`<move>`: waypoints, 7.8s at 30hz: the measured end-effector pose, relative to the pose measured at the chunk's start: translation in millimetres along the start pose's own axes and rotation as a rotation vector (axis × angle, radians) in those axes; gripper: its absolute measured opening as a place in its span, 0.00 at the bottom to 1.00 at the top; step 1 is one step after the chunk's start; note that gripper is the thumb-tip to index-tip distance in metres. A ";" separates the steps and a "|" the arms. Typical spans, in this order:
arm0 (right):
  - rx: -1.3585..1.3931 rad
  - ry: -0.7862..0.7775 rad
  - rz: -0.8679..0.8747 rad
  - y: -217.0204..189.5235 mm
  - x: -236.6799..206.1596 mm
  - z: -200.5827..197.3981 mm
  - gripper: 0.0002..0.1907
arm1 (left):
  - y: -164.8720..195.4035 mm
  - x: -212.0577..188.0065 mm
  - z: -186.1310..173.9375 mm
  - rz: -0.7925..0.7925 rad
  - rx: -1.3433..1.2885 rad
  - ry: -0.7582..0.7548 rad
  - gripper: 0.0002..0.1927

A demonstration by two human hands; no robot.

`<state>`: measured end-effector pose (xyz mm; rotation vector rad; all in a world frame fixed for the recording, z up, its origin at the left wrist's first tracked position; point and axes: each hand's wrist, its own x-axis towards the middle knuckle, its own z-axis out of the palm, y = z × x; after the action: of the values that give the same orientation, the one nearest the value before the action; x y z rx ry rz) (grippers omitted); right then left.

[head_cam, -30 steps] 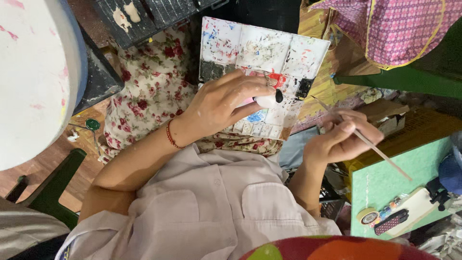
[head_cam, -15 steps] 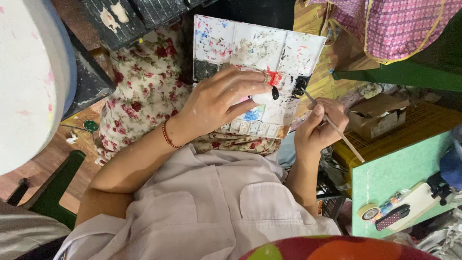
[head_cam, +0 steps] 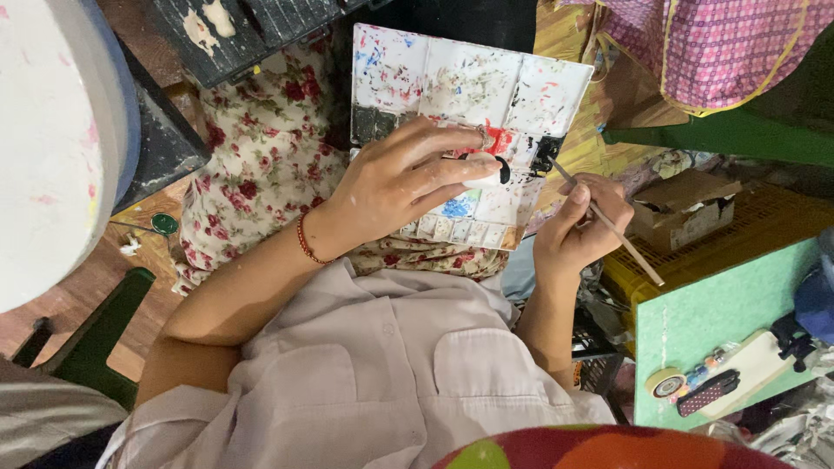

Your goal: The person paints a small white clay figurine using a fine brush and a watercolor palette. They apply black paint to the figurine's features, rotating it to access different sides and occasionally reloading the brush from the palette.

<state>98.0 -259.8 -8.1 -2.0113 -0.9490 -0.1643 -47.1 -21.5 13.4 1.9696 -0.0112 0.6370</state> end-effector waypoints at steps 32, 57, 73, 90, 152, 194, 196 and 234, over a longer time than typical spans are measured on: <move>0.464 0.092 0.006 -51.2 28.5 8.9 0.18 | 3.5 3.2 -0.7 0.003 -0.059 -0.046 0.25; 0.694 0.122 -0.024 -37.1 47.2 16.5 0.16 | 1.9 3.8 3.0 -0.085 -0.161 -0.205 0.25; 0.545 0.176 0.023 -43.5 29.0 19.4 0.19 | 3.3 6.8 2.0 -0.126 -0.243 -0.201 0.22; 0.545 0.150 0.015 -42.1 28.3 20.8 0.19 | 2.5 6.6 2.2 -0.126 -0.264 -0.200 0.23; 0.452 0.253 0.080 -29.5 35.0 11.7 0.17 | -3.2 3.4 1.1 0.000 -0.313 -0.137 0.27; 0.652 -0.032 0.174 -53.2 43.6 11.2 0.19 | 1.3 4.9 2.2 -0.058 -0.258 -0.186 0.24; 0.647 -0.029 0.173 -53.7 43.7 11.4 0.19 | 0.7 4.7 3.0 -0.036 -0.255 -0.167 0.25; 0.440 0.183 0.159 -37.6 49.6 14.8 0.18 | -0.5 4.3 2.4 -0.003 -0.309 -0.163 0.27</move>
<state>103.9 -208.6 29.9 -1.6240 -0.6401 -0.0450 -42.2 -22.1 14.0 1.7156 -0.1954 0.4418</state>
